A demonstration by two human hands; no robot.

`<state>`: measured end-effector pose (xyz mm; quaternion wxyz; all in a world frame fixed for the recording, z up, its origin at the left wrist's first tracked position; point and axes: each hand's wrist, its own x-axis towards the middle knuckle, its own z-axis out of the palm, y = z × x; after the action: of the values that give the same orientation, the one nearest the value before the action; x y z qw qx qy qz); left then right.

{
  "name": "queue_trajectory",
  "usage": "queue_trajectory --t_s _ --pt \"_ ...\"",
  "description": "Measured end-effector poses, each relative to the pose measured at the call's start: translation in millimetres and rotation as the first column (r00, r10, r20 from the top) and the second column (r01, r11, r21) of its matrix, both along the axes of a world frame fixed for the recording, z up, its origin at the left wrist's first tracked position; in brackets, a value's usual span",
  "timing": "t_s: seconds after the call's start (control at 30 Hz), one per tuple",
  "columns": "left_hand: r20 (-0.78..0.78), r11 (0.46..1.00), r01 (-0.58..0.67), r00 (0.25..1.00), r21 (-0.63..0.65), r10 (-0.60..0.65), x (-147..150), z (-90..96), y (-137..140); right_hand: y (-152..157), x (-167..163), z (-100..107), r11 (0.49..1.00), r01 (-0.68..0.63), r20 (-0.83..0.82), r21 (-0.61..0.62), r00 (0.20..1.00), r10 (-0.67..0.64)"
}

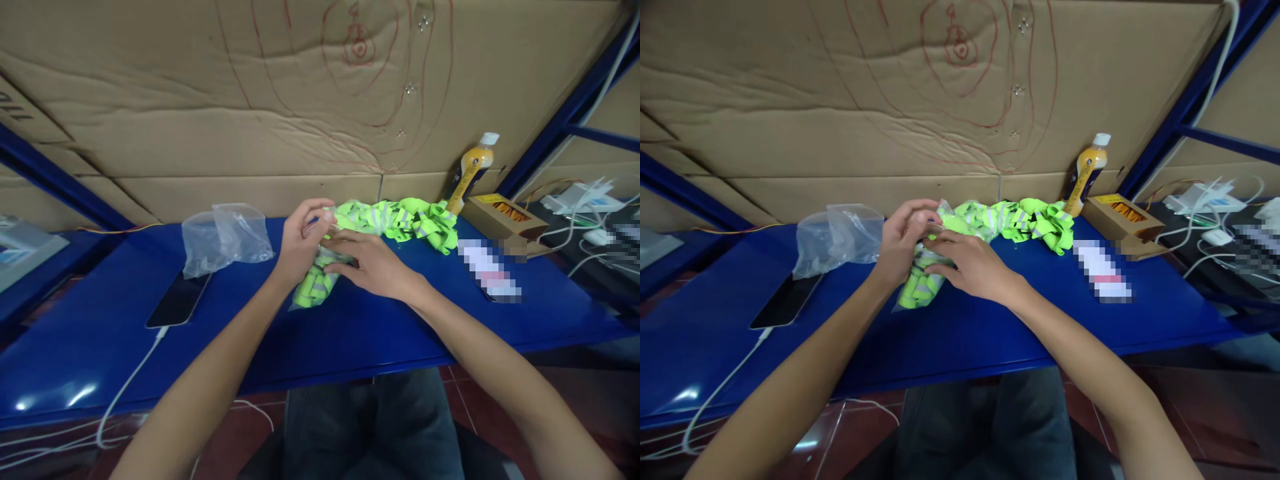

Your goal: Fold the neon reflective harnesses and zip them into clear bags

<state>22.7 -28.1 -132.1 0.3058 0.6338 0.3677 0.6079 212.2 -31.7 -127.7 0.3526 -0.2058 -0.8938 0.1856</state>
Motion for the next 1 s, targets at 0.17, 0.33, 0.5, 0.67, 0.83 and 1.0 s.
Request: queue_trajectory --t_s 0.17,0.33,0.5,0.67,0.83,1.0 --pt "-0.006 0.999 0.041 0.999 0.014 -0.041 -4.4 -6.7 6.1 8.5 1.5 -12.6 0.996 0.092 -0.205 -0.004 0.974 -0.091" --pt "-0.373 0.996 0.009 0.927 -0.089 -0.041 -9.7 1.9 -0.8 13.9 5.8 -13.5 0.965 0.262 -0.363 0.013 0.900 -0.240" --pt "-0.457 0.995 0.081 0.884 -0.059 -0.099 -10.4 11.0 -5.4 12.6 7.8 -2.2 0.964 0.256 -0.404 -0.070 0.876 -0.262" --pt "-0.317 0.967 0.246 0.914 -0.070 -0.255 -9.0 5.4 0.5 10.4 10.7 6.4 0.939 0.247 -0.405 -0.241 0.853 -0.328" --pt "-0.515 0.993 0.120 0.849 -0.023 -0.114 -7.6 10.2 -8.8 4.7 20.8 17.9 0.972 0.220 -0.308 -0.086 0.922 -0.236" --pt "-0.673 0.988 0.131 0.738 0.088 -0.038 -3.2 26.6 -27.2 -4.4 28.9 30.5 0.941 0.294 -0.152 0.169 0.951 -0.270"
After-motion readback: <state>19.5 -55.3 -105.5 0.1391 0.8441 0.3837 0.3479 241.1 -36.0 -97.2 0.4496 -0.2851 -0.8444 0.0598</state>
